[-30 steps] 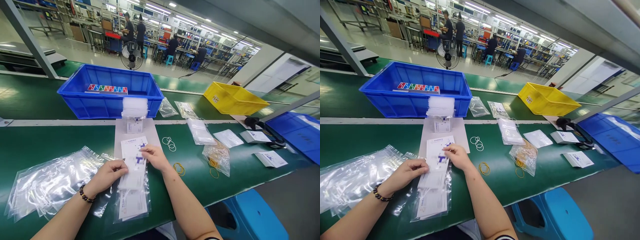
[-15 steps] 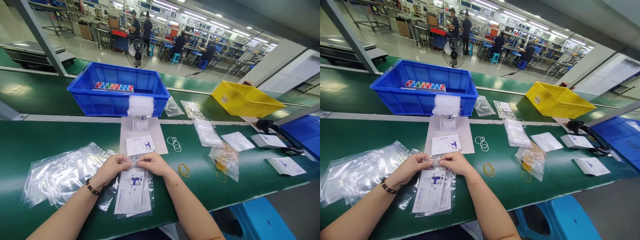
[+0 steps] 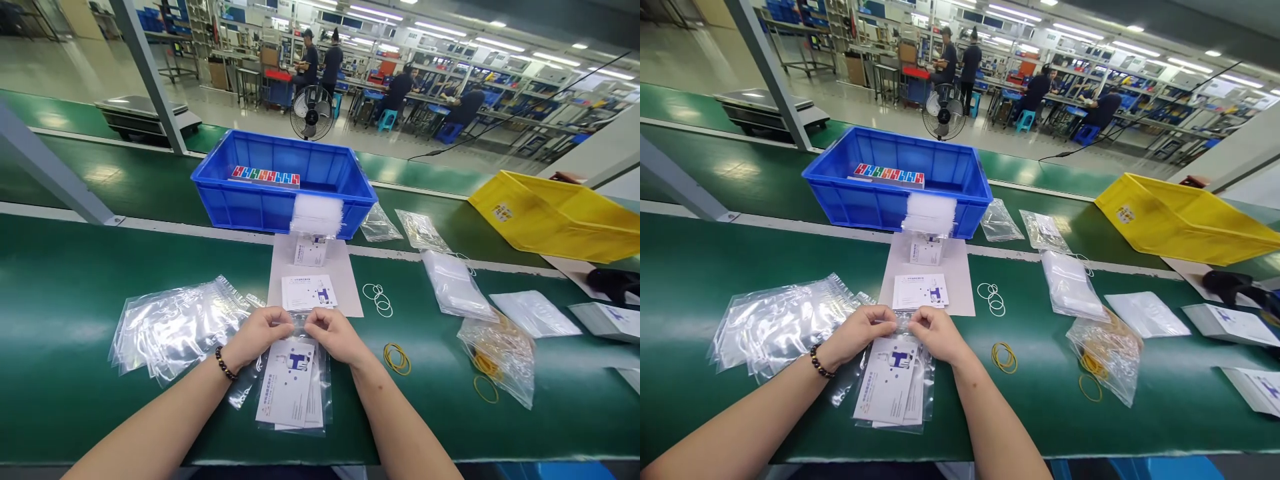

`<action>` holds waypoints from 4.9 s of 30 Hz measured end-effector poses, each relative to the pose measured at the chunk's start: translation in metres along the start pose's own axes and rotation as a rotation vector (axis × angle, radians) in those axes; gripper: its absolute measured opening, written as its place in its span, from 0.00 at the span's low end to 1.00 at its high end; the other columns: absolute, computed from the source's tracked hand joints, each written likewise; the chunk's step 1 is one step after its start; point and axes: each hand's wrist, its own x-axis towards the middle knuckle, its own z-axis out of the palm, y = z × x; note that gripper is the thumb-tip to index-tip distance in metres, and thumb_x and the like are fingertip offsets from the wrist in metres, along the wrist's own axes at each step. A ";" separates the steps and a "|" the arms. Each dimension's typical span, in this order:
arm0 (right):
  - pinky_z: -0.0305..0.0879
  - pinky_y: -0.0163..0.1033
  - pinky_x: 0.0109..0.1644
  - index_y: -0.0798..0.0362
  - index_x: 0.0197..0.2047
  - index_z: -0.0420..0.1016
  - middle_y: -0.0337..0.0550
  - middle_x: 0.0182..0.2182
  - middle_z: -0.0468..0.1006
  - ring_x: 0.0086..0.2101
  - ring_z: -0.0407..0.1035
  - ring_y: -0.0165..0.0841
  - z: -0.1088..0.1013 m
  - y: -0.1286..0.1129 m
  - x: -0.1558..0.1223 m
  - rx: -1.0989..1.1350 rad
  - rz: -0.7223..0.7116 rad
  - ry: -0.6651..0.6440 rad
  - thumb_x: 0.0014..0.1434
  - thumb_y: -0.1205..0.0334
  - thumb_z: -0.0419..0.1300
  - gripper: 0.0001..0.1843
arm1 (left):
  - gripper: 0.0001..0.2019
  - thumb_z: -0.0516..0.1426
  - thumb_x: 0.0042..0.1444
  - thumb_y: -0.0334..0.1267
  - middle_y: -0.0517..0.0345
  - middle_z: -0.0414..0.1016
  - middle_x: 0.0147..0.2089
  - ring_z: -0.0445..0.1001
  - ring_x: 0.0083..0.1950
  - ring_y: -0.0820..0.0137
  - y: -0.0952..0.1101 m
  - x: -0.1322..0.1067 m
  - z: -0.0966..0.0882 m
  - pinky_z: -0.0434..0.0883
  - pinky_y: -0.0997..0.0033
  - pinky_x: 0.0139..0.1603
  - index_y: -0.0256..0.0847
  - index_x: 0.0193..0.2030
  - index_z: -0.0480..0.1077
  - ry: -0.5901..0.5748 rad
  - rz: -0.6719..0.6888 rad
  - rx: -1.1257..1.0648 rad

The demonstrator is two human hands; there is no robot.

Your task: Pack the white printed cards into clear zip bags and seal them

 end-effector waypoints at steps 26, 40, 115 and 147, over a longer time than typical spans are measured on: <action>0.58 0.34 0.30 0.54 0.22 0.66 0.37 0.22 0.68 0.25 0.61 0.28 -0.007 0.001 -0.003 -0.162 -0.111 0.060 0.49 0.65 0.53 0.06 | 0.07 0.54 0.48 0.39 0.58 0.72 0.28 0.69 0.30 0.71 -0.002 0.001 0.002 0.67 0.72 0.30 0.36 0.26 0.68 0.109 0.110 0.164; 0.59 0.35 0.29 0.52 0.21 0.64 0.39 0.20 0.68 0.23 0.62 0.31 -0.005 -0.005 -0.003 -0.302 -0.177 0.005 0.51 0.57 0.51 0.11 | 0.06 0.54 0.46 0.34 0.59 0.72 0.25 0.68 0.29 0.72 -0.009 0.006 0.007 0.66 0.74 0.33 0.35 0.24 0.69 0.159 0.155 0.182; 0.60 0.39 0.34 0.56 0.34 0.67 0.48 0.29 0.67 0.31 0.62 0.35 0.030 0.012 -0.001 -0.725 -0.538 0.511 0.58 0.63 0.46 0.10 | 0.14 0.49 0.46 0.38 0.67 0.49 0.16 0.51 0.20 0.78 -0.005 -0.003 0.014 0.51 0.77 0.22 0.39 0.14 0.50 0.183 0.084 0.249; 0.65 0.40 0.31 0.57 0.48 0.61 0.40 0.27 0.68 0.26 0.65 0.32 -0.032 0.026 0.019 0.036 0.007 0.662 0.49 0.58 0.53 0.22 | 0.09 0.51 0.50 0.39 0.61 0.66 0.27 0.64 0.29 0.73 0.005 -0.005 -0.011 0.61 0.75 0.31 0.38 0.25 0.66 -0.215 0.180 0.541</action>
